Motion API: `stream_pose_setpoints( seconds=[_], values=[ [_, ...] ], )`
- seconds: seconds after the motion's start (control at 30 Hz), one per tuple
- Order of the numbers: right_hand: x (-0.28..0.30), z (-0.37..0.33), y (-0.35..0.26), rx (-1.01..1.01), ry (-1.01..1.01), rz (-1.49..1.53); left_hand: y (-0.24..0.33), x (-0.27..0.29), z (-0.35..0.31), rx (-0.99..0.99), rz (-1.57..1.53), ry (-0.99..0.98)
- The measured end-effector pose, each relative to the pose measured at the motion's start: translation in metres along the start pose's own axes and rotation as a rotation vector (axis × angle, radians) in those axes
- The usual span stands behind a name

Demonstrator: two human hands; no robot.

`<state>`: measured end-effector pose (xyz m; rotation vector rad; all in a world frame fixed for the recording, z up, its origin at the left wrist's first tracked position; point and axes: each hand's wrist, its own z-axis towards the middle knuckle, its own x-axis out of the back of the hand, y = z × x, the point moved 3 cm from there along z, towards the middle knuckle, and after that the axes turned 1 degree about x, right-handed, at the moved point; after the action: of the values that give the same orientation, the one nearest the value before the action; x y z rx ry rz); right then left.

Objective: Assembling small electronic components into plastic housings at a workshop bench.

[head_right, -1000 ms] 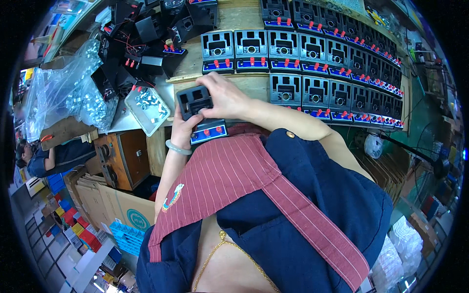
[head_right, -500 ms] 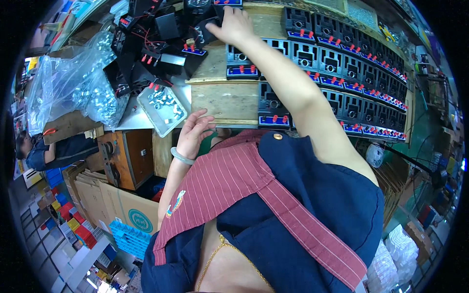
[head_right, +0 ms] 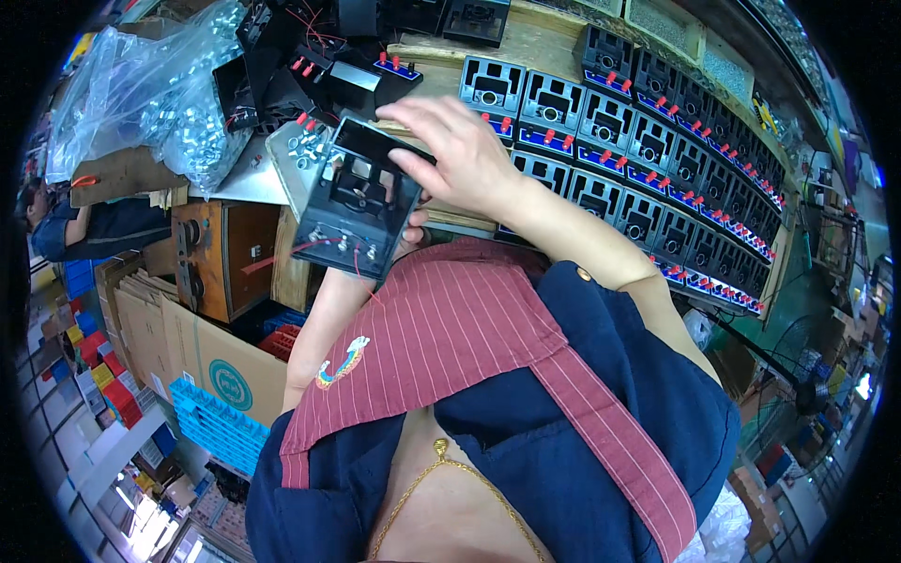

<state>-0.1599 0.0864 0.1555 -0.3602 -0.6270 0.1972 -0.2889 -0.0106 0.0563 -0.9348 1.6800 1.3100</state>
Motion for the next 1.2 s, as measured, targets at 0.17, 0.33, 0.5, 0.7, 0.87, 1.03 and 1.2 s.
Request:
stream_pose_setpoints(
  seconds=[0.17, 0.33, 0.5, 0.7, 0.87, 1.03, 1.2],
  values=[
    [0.005, -0.001, -0.045, 0.175, -0.016, 0.168, -0.009, -0.031, -0.002, -0.092, 0.085, 0.114],
    [0.000, -0.015, -0.045, 0.115, 0.041, 0.371, -0.010, -0.026, 0.001, -0.182, 0.336, 0.163],
    [0.016, -0.024, -0.029, -0.411, -0.261, 0.490, -0.012, -0.005, 0.012, -0.349, 0.509, 0.193],
    [0.025, -0.016, -0.053, -0.200, -0.191, 0.480, -0.015, 0.016, 0.017, -0.467, 0.240, 0.275],
    [0.023, -0.019, -0.040, -0.207, -0.143, 0.321, -0.011, -0.053, -0.010, -0.365, 0.109, 0.011],
    [0.011, -0.023, -0.037, -0.287, -0.527, 0.357, 0.009, -0.034, -0.009, -0.084, 0.253, -0.313],
    [-0.018, -0.029, -0.013, -0.299, -0.356, 0.339, 0.010, -0.019, -0.021, -0.074, 0.111, -0.386]
  ],
)
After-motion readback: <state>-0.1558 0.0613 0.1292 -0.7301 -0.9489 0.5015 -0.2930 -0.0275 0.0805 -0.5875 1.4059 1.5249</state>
